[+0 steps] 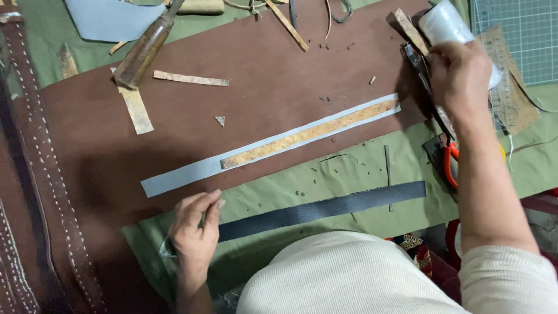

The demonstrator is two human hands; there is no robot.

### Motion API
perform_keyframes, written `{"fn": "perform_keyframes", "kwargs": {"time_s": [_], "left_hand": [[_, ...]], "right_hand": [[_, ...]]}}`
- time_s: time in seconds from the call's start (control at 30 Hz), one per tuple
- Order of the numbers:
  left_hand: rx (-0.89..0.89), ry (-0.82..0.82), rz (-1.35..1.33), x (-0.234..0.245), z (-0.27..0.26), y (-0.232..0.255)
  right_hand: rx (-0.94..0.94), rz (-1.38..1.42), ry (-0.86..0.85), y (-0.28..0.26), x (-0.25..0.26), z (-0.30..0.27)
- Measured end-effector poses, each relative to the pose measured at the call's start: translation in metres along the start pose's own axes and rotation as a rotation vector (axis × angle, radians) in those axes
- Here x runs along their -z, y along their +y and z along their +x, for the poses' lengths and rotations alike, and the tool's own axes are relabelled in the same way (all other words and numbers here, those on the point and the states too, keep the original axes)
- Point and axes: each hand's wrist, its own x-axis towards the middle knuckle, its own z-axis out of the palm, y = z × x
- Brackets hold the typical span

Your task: Trimming a white strip with scissors, measuring leather with a ruler, and cutting leather strips using a knife on a workshop table.

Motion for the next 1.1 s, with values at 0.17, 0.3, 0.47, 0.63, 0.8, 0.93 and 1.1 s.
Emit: {"fn": "perform_keyframes", "kwargs": {"time_s": [0.17,0.3,0.47,0.63,0.8,0.93,1.1], "left_hand": [[0.008,-0.011,-0.010,0.012,-0.009,0.014],[0.031,-0.018,-0.029,0.012,-0.013,0.014],[0.039,-0.095,-0.095,0.003,-0.013,0.030],[0.050,-0.083,-0.116,-0.002,-0.015,0.043],[0.088,-0.088,-0.206,-0.019,-0.028,0.040],[0.032,-0.090,-0.255,-0.038,-0.036,0.042],[0.088,-0.033,-0.518,-0.046,-0.034,0.056]], "right_hand": [[0.035,-0.022,0.137,0.036,0.006,0.010],[0.115,0.056,0.078,0.030,0.008,0.026],[0.082,-0.154,-0.220,-0.007,-0.026,0.094],[0.094,-0.362,-0.394,0.030,-0.078,0.127],[0.020,-0.017,-0.452,0.044,-0.076,0.125],[-0.048,0.056,-0.445,0.063,-0.101,0.130],[-0.238,0.366,-0.413,0.011,-0.086,0.101]]}}
